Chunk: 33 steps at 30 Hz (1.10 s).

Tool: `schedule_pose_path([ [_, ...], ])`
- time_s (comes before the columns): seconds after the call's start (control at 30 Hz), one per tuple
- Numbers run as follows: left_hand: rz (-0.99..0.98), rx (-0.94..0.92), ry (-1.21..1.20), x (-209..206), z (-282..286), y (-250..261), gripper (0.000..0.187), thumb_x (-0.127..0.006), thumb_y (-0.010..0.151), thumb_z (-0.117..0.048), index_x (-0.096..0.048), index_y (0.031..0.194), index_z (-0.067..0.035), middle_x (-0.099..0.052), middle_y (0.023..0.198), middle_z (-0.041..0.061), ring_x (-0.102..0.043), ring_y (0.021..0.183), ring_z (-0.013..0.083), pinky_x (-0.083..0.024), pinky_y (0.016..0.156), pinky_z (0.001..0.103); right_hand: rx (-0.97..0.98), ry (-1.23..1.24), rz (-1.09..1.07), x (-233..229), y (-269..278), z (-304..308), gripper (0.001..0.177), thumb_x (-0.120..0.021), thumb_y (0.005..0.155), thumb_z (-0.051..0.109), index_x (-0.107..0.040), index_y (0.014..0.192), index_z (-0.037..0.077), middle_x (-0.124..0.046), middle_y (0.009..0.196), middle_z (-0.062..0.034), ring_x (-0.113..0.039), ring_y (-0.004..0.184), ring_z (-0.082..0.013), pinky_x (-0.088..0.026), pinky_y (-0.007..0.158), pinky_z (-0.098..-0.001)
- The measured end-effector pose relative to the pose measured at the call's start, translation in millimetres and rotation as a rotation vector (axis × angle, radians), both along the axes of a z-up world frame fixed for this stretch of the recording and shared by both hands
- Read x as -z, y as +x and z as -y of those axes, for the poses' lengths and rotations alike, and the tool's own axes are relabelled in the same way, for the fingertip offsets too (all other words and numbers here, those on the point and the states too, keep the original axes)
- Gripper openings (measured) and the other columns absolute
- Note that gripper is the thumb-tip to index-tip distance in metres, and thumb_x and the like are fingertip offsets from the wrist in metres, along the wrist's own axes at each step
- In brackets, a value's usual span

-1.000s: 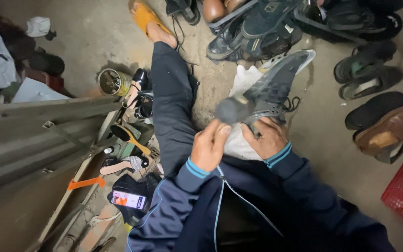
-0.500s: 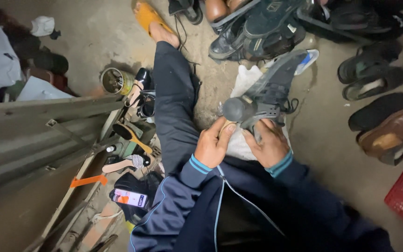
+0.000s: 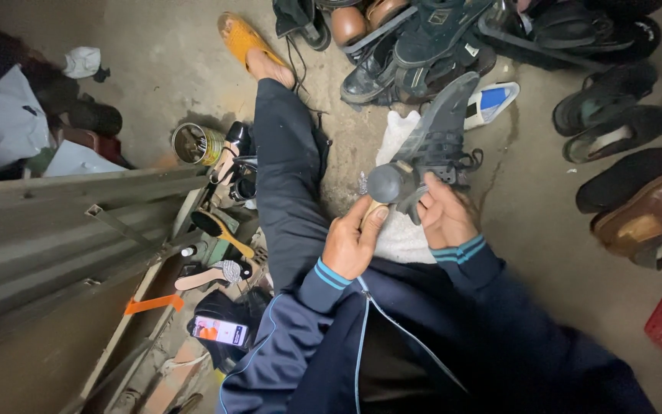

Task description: The person sits on the floor and cleans a single dark sneaker using a small brush and a yellow brush. They scrub the toe and sides of the shoe, then switch to the yellow brush to continue cleaning the upper and sides. The person repeatedly switches between the two brushes while working on the same shoe.

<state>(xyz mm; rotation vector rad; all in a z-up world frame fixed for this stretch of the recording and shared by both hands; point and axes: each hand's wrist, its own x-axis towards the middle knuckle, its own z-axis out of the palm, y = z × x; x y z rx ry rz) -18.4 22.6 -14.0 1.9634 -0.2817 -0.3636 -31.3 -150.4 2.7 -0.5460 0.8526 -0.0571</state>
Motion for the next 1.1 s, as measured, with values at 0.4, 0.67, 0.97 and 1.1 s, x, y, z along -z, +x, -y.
schedule_pose_path([
  [0.4,0.203,0.051,0.060,-30,8,23,0.033,-0.064,0.102,-0.019,-0.068,0.122,0.006,-0.074,0.094,0.029,-0.072,0.089,0.0469,-0.060,0.067,0.052,-0.172,-0.413,-0.136,86,-37,11,0.028,-0.086,0.091,0.028,-0.073,0.078,0.007,-0.047,0.055,0.0052,-0.053,0.048,-0.0037,-0.057,0.046,-0.0224],
  [0.67,0.189,-0.033,0.048,-9,8,27,0.028,-0.060,0.106,-0.022,-0.068,0.115,0.004,-0.072,0.087,0.028,-0.072,0.083,0.0436,-0.061,0.064,0.046,-0.314,-0.488,-0.090,62,-29,19,0.046,-0.079,0.099,0.027,-0.059,0.062,0.009,-0.038,0.054,0.0066,-0.044,0.049,0.0013,-0.054,0.052,-0.0190],
  [0.97,0.270,-0.048,0.064,-10,19,40,0.026,-0.061,0.105,-0.023,-0.067,0.108,0.003,-0.068,0.077,0.026,-0.069,0.076,0.0459,-0.058,0.055,0.047,-0.307,-0.448,-0.004,33,-19,24,0.050,-0.072,0.103,0.020,-0.048,0.059,0.014,-0.028,0.054,0.0084,-0.033,0.045,0.0030,-0.038,0.044,-0.0113],
  [1.1,0.233,-0.089,-0.090,-4,16,36,0.034,-0.059,0.105,-0.015,-0.064,0.136,-0.001,-0.076,0.101,0.024,-0.071,0.099,0.0428,-0.062,0.073,0.051,-0.307,-0.430,-0.005,37,-20,27,0.052,-0.071,0.102,0.020,-0.047,0.057,0.014,-0.027,0.053,0.0088,-0.029,0.044,0.0025,-0.033,0.042,-0.0113],
])
